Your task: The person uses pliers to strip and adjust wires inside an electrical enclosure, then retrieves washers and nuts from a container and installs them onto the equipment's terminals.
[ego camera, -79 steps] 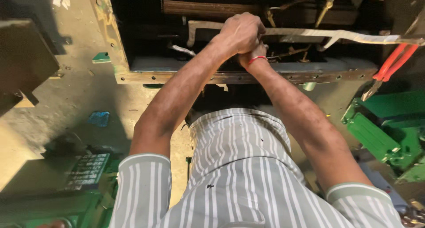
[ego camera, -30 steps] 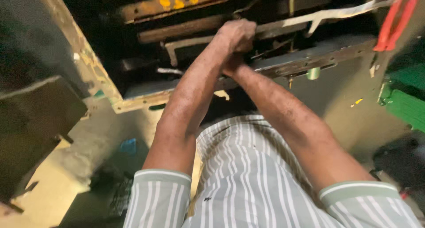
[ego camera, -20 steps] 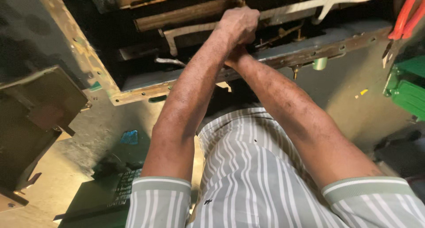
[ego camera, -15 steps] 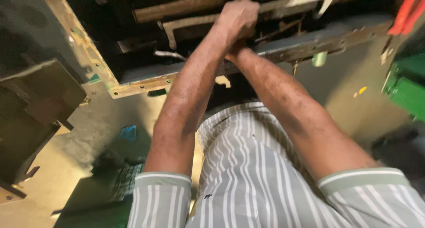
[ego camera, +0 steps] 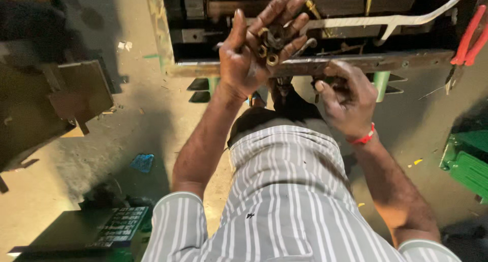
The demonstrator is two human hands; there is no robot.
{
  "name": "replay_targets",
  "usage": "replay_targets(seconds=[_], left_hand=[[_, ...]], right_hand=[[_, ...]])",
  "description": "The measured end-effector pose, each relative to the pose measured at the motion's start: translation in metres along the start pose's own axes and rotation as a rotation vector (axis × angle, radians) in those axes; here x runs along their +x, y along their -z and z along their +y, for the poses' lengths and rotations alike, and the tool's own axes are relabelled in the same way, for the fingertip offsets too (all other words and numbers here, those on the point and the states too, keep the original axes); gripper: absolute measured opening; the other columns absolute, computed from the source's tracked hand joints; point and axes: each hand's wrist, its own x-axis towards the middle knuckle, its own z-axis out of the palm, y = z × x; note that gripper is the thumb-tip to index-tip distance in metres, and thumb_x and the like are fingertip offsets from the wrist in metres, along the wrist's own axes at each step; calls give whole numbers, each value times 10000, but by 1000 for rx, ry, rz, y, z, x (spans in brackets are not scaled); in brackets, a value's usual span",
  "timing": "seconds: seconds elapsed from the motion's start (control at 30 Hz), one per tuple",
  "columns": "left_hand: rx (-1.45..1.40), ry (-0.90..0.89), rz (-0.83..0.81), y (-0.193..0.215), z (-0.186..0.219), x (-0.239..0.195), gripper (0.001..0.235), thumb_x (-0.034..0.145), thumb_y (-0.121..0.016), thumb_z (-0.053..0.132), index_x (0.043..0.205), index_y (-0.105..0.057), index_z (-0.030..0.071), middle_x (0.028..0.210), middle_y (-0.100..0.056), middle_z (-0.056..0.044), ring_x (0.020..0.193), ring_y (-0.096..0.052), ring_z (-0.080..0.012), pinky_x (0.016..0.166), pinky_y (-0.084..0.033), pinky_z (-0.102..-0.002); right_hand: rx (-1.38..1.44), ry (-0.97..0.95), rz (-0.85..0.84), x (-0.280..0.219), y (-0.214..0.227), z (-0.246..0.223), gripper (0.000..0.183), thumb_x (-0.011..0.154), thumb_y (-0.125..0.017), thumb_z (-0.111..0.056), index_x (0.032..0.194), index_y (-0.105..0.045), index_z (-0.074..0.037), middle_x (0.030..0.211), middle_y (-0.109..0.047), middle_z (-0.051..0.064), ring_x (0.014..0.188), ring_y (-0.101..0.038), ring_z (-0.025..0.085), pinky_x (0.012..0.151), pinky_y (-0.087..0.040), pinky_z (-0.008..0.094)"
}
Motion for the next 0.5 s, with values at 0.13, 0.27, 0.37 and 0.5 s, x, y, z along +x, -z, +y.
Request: replay_targets(seconds=[0.13, 0.27, 0.37, 0.5], left_hand=[[-187, -18, -44, -22, -39, -49, 758, 1113, -281, 638, 1648, -283, 100, 1673, -331, -129, 1560, -335, -294, 1319, -276, -493], [-215, -41, 18, -29, -74, -95, 780, 1110, -269, 630, 1669, -262, 86, 1689, -316, -163, 1575, -328, -316, 1327, -287, -496], [-225, -37, 55, -27, -89, -119, 785, 1130, -262, 623, 1675, -266, 59, 1706, -314, -173, 1586, -328, -315, 1324, -307, -461], [-251, -3, 59, -22, -106, -133, 798, 1122, -254, 630, 1653, -277, 34, 1696, -318, -158, 1564, -338, -317, 1302, -336, -435]], right_hand=[[4, 99, -12, -30, -3, -48, 408, 1010, -798, -73, 1375, -624, -18, 1194, -697, 148, 1009, -719, 210, 809, -591, 295], [23, 54, -32, -55, -25, -64, 494, 961, -850, -100, 1392, -627, -9, 1052, -691, 136, 792, -663, 210, 698, -546, 316], [-60, 241, -58, -66, -33, -59, 505, 936, -801, -62, 1409, -634, -1, 1124, -658, 171, 943, -678, 298, 836, -569, 388], [-29, 182, -77, -80, -33, -47, 355, 979, -770, -60, 1321, -691, -4, 1049, -667, 176, 878, -689, 285, 761, -559, 378]])
